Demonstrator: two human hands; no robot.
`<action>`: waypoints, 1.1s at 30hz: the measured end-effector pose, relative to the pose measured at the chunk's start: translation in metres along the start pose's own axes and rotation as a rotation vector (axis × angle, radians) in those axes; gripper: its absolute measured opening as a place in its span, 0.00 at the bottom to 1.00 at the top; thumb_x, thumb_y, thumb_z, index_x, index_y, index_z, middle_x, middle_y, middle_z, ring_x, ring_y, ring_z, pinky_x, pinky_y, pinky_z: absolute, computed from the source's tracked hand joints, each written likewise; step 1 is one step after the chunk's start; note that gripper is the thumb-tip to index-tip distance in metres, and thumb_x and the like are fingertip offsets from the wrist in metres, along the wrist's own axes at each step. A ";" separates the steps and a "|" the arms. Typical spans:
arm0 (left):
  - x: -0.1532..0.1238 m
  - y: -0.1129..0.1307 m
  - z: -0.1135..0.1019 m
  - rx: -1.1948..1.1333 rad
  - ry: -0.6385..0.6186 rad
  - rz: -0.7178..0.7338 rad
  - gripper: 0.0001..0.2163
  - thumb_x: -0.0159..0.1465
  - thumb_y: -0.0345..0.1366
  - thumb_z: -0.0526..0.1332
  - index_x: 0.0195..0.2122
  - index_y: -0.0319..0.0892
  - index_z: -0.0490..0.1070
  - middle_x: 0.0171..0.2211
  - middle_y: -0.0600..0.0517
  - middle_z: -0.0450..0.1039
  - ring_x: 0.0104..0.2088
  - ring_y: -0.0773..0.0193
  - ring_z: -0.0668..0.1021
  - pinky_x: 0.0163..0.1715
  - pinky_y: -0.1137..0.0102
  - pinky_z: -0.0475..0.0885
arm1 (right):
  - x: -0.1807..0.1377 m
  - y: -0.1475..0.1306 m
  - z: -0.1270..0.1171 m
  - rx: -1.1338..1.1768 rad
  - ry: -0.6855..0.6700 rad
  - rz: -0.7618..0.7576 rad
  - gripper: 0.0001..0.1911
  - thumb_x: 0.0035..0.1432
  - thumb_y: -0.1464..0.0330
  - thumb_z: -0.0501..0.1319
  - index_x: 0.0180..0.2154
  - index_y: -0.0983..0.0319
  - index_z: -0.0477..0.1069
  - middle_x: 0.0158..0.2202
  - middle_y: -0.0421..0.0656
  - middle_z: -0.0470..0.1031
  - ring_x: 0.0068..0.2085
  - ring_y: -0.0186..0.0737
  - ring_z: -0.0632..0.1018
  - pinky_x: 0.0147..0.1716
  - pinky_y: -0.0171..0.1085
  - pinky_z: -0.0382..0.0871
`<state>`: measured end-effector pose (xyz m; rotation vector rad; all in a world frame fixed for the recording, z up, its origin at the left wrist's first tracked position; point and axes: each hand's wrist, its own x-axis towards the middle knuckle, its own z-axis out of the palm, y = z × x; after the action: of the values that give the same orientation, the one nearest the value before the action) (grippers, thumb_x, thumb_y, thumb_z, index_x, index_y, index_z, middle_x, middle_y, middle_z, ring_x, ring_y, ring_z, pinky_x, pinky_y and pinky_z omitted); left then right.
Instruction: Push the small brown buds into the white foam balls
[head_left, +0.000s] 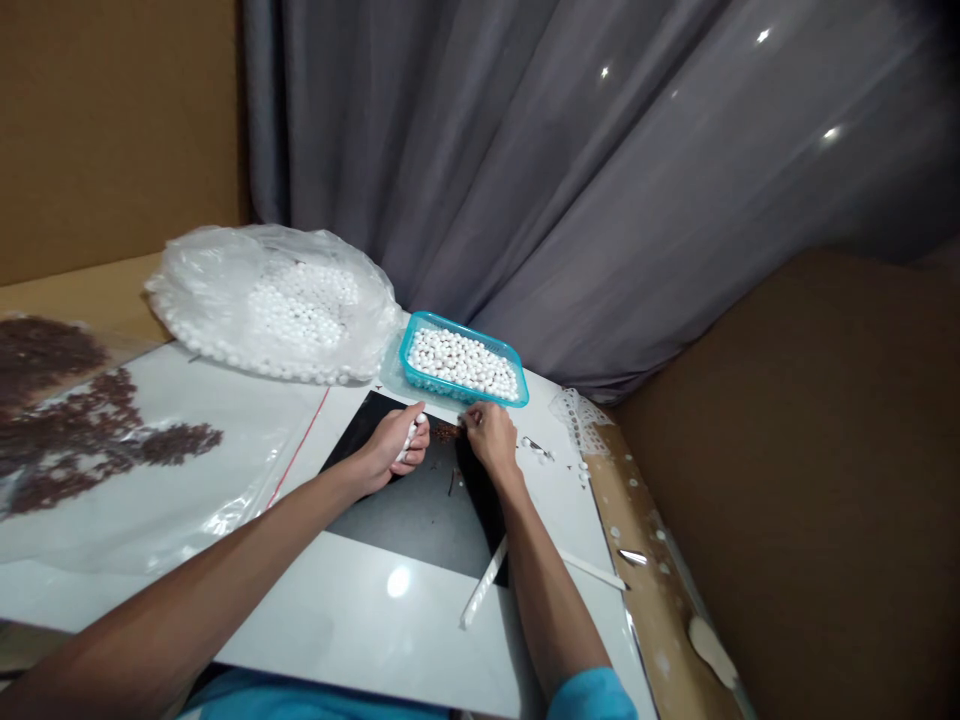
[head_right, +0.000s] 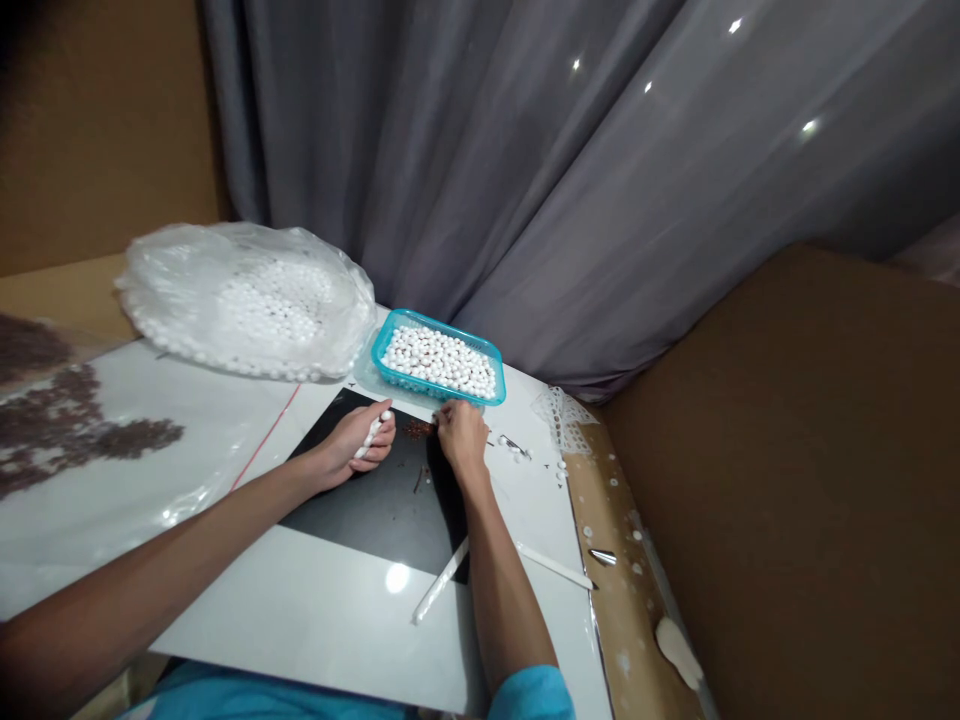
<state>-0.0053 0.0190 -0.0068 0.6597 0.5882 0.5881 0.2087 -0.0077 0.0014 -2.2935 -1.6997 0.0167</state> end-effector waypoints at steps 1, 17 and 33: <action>0.000 0.000 0.000 0.006 0.004 -0.001 0.22 0.67 0.55 0.62 0.28 0.43 0.60 0.21 0.60 0.53 0.15 0.74 0.57 0.11 0.79 0.42 | 0.001 0.000 -0.001 -0.017 -0.009 -0.012 0.10 0.69 0.62 0.61 0.44 0.55 0.82 0.42 0.45 0.83 0.43 0.47 0.80 0.39 0.38 0.65; 0.001 0.000 0.000 0.043 0.004 -0.006 0.23 0.67 0.56 0.62 0.27 0.43 0.60 0.21 0.60 0.53 0.15 0.74 0.58 0.12 0.79 0.41 | -0.001 -0.006 -0.005 0.002 -0.048 -0.063 0.09 0.71 0.65 0.59 0.42 0.57 0.79 0.41 0.45 0.82 0.43 0.46 0.79 0.38 0.37 0.63; -0.010 -0.007 0.017 0.295 -0.063 -0.088 0.26 0.65 0.62 0.60 0.26 0.44 0.59 0.20 0.60 0.53 0.14 0.75 0.54 0.13 0.78 0.39 | -0.084 -0.021 -0.023 1.009 -0.059 -0.235 0.11 0.69 0.58 0.65 0.41 0.59 0.77 0.37 0.43 0.77 0.32 0.39 0.77 0.30 0.36 0.72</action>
<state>0.0013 0.0017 0.0024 0.9219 0.6474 0.3995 0.1673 -0.0857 0.0146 -1.3483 -1.4621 0.7175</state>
